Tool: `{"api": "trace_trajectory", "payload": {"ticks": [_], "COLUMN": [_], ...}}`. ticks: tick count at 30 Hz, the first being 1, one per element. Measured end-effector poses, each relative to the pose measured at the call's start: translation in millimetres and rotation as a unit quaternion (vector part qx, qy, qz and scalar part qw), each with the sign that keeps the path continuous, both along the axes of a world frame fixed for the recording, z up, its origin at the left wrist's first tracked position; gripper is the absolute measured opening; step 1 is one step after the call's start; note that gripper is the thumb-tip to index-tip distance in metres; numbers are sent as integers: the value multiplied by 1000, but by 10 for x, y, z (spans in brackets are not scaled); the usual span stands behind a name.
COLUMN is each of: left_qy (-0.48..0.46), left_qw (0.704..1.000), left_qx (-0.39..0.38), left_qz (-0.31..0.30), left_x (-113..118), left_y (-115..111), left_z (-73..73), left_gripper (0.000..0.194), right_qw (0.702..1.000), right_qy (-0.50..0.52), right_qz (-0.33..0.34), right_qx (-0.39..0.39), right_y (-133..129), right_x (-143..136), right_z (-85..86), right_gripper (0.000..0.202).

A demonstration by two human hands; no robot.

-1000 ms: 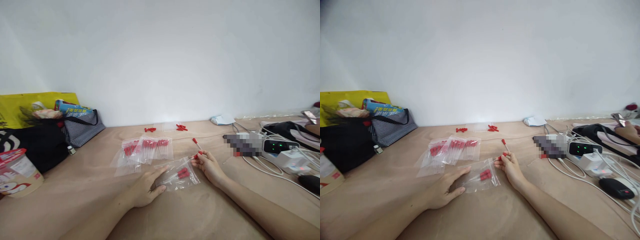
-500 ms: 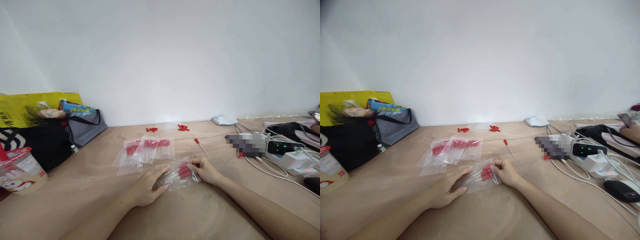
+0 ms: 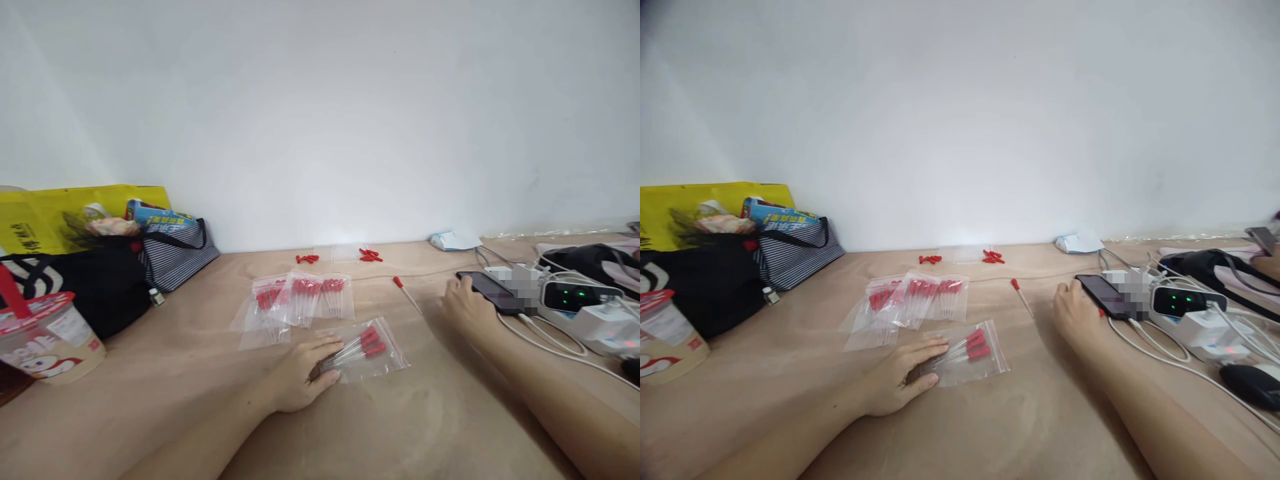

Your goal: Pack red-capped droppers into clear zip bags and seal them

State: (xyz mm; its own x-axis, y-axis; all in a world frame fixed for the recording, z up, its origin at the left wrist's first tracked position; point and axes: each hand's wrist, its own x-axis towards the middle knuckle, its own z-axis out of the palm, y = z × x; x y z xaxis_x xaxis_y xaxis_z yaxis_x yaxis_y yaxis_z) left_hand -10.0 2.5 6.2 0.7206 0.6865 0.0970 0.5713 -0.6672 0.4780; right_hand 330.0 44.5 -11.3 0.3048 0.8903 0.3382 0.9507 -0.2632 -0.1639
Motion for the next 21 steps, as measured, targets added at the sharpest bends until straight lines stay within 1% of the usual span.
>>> {"api": "trace_trajectory", "payload": {"ticks": [1, 3, 4, 7, 12, 14, 16, 17, 18, 19, 21], "left_qy": [0, -1, -2, -5, -10, -6, -1, 2, 5, 7, 6], "left_qw": [1000, 1000, 1000, 1000, 1000, 1000, 1000, 1000, 1000, 1000, 1000], "left_qx": [0, -2, -2, 0, -5, -6, -6, -7, -9, -12, -17], "left_qz": [0, 1, 2, 0, 0, 0, 4, 7, 10, 13, 15], "left_x": [1, 6, 8, 14, 13, 15, 17, 19, 21, 22, 23], "left_y": [1, 1, 1, -1, 1, 1, -1, -3, -5, -6, -8], "left_z": [3, 11, 15, 20, 22, 26, 32, 34, 36, 38, 39], "left_gripper": [43, 43, 43, 43, 43, 42, 42, 43, 43, 43, 43], "right_qw": [997, 990, 989, 989, 994, 996, 993, 984, 967, 940, 858], "right_qy": [-49, -83, -84, -67, -13, 38, 120, 176, 241, 315, 462], "right_qz": [-51, -93, -102, -100, -74, -53, -17, 12, 45, 88, 161], "right_qx": [-28, -64, -72, -84, -75, -56, -7, 27, 63, 96, 159], "right_y": [22, 59, 74, 109, 134, 128, 106, 87, 61, 29, -48], "right_x": [98, 248, 298, 362, 329, 304, 253, 210, 151, 77, -106], "right_z": [-31, -100, -129, -164, -104, -61, 2, 42, 84, 125, 189], "right_gripper": [23, 26, 27, 28, 32, 37, 41, 43, 45, 48, 53]}}
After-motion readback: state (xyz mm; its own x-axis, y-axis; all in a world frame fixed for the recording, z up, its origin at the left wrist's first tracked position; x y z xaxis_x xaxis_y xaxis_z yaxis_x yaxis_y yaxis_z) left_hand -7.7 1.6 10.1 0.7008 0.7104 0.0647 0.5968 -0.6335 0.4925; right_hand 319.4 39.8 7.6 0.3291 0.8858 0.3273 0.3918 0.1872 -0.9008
